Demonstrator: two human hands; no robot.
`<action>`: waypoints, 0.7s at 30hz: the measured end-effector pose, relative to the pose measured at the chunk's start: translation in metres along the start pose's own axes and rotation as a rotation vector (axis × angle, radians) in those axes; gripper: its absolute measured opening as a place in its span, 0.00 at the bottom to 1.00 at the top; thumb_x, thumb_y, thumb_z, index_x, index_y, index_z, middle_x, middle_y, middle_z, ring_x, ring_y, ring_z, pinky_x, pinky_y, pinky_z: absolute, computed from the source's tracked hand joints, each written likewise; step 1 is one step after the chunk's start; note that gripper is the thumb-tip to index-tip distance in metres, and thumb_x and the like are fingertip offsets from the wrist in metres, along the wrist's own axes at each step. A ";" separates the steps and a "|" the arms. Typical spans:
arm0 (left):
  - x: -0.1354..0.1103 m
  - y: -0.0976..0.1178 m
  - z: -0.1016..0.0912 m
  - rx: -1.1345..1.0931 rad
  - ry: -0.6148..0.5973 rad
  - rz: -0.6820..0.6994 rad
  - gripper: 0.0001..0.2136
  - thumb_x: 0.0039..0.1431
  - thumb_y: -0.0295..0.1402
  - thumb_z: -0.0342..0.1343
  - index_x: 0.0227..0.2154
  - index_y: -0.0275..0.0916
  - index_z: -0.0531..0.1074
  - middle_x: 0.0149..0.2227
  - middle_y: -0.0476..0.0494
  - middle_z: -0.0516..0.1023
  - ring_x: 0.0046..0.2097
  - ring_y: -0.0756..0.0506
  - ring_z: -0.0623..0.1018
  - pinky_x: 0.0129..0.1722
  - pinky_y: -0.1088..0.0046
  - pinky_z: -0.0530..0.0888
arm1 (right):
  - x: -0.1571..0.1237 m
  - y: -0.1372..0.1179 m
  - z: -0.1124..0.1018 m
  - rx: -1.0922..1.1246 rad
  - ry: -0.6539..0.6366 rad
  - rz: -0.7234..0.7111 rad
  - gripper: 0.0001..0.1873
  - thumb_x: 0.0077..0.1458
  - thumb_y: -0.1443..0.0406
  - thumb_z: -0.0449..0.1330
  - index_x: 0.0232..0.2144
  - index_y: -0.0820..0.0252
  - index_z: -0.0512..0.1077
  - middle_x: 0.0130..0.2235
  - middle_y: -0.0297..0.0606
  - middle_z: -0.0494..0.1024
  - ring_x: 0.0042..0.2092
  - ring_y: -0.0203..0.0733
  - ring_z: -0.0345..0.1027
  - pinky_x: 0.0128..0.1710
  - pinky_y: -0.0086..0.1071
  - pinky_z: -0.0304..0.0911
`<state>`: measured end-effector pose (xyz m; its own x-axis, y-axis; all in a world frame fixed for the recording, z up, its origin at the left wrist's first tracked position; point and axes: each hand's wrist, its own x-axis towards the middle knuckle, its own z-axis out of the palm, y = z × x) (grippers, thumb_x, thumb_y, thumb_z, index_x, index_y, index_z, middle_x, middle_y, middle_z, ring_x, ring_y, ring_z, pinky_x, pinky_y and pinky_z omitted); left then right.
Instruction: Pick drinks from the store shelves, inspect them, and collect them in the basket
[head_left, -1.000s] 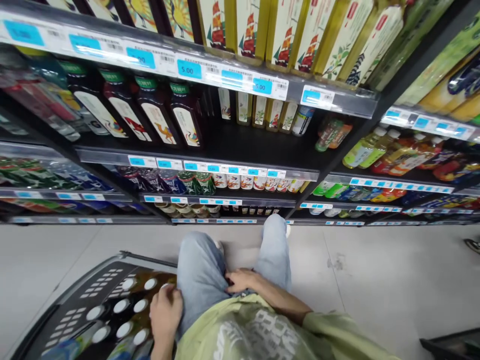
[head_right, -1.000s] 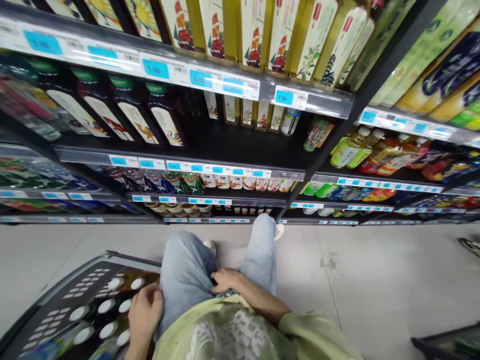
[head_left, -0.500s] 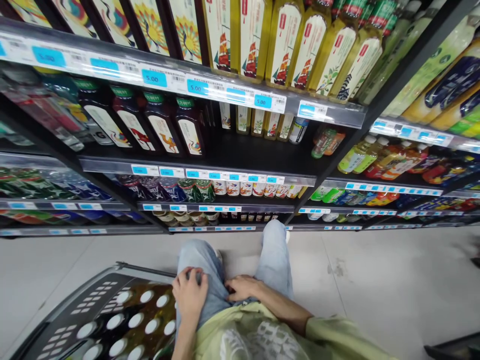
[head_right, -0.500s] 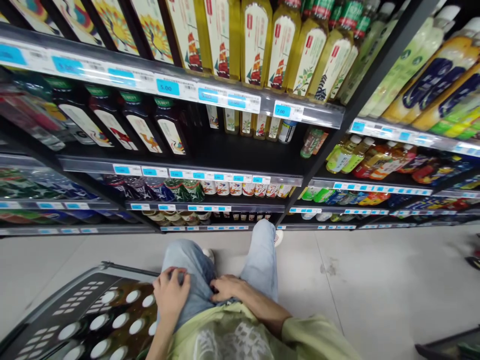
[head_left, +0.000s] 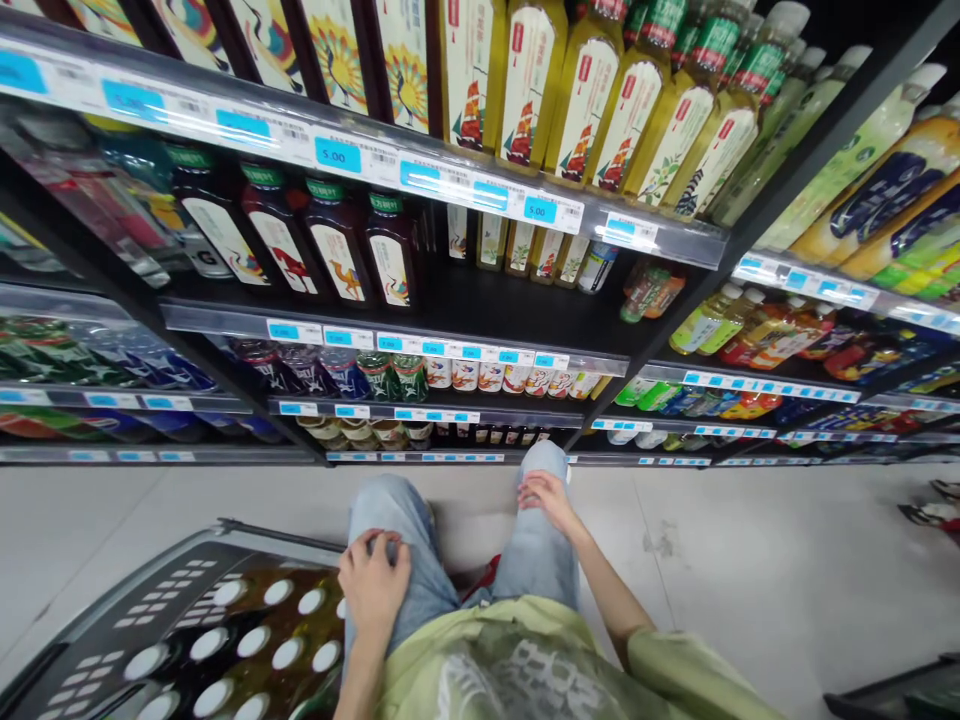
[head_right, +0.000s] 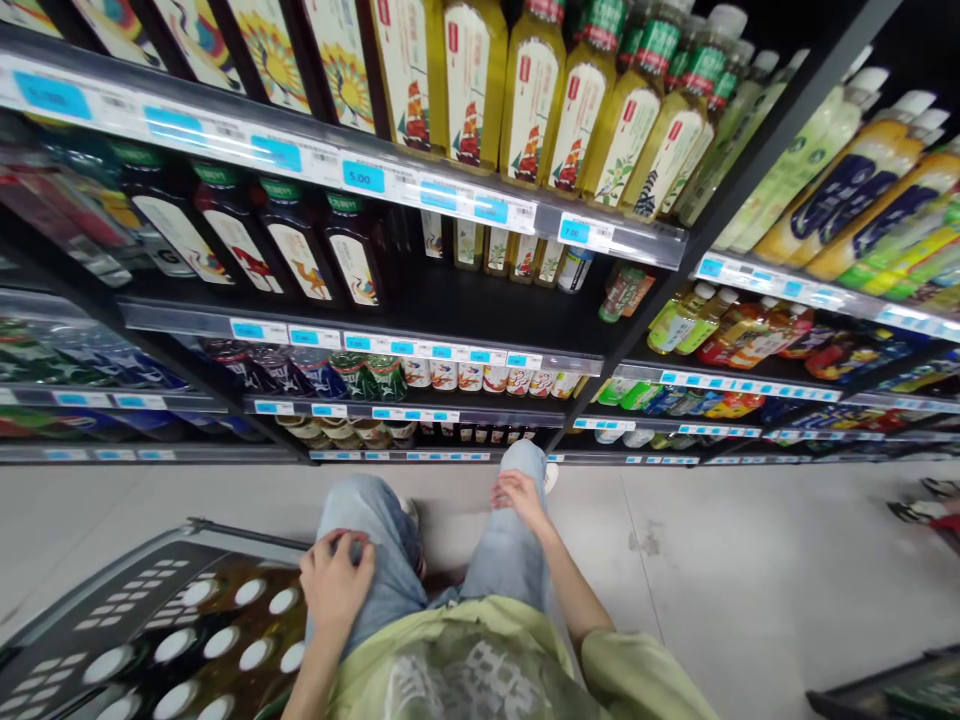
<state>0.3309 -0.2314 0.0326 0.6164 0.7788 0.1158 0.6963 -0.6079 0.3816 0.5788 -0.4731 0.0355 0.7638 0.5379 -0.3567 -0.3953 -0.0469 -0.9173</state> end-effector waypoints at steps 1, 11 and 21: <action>0.000 0.000 0.001 -0.005 0.001 -0.002 0.15 0.67 0.37 0.51 0.43 0.38 0.81 0.56 0.30 0.74 0.57 0.29 0.70 0.56 0.51 0.71 | 0.003 -0.002 -0.003 0.092 0.018 0.013 0.27 0.46 0.46 0.73 0.41 0.55 0.76 0.38 0.42 0.83 0.36 0.48 0.80 0.41 0.45 0.77; -0.001 -0.003 0.001 0.013 0.007 -0.008 0.15 0.69 0.37 0.50 0.42 0.40 0.82 0.56 0.33 0.76 0.56 0.31 0.71 0.54 0.54 0.71 | 0.022 -0.002 -0.024 0.383 0.156 0.012 0.19 0.50 0.53 0.70 0.43 0.50 0.74 0.43 0.40 0.84 0.48 0.50 0.82 0.52 0.46 0.78; -0.002 -0.003 -0.003 0.020 0.000 0.005 0.14 0.70 0.35 0.51 0.43 0.39 0.83 0.56 0.34 0.77 0.55 0.33 0.70 0.51 0.57 0.71 | 0.033 -0.065 -0.071 0.425 0.527 0.090 0.07 0.47 0.68 0.64 0.31 0.56 0.71 0.28 0.33 0.79 0.27 0.38 0.75 0.29 0.30 0.73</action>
<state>0.3260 -0.2308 0.0337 0.6197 0.7760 0.1180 0.7007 -0.6146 0.3624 0.6659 -0.5116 0.0709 0.8227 0.0609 -0.5652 -0.5524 0.3207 -0.7694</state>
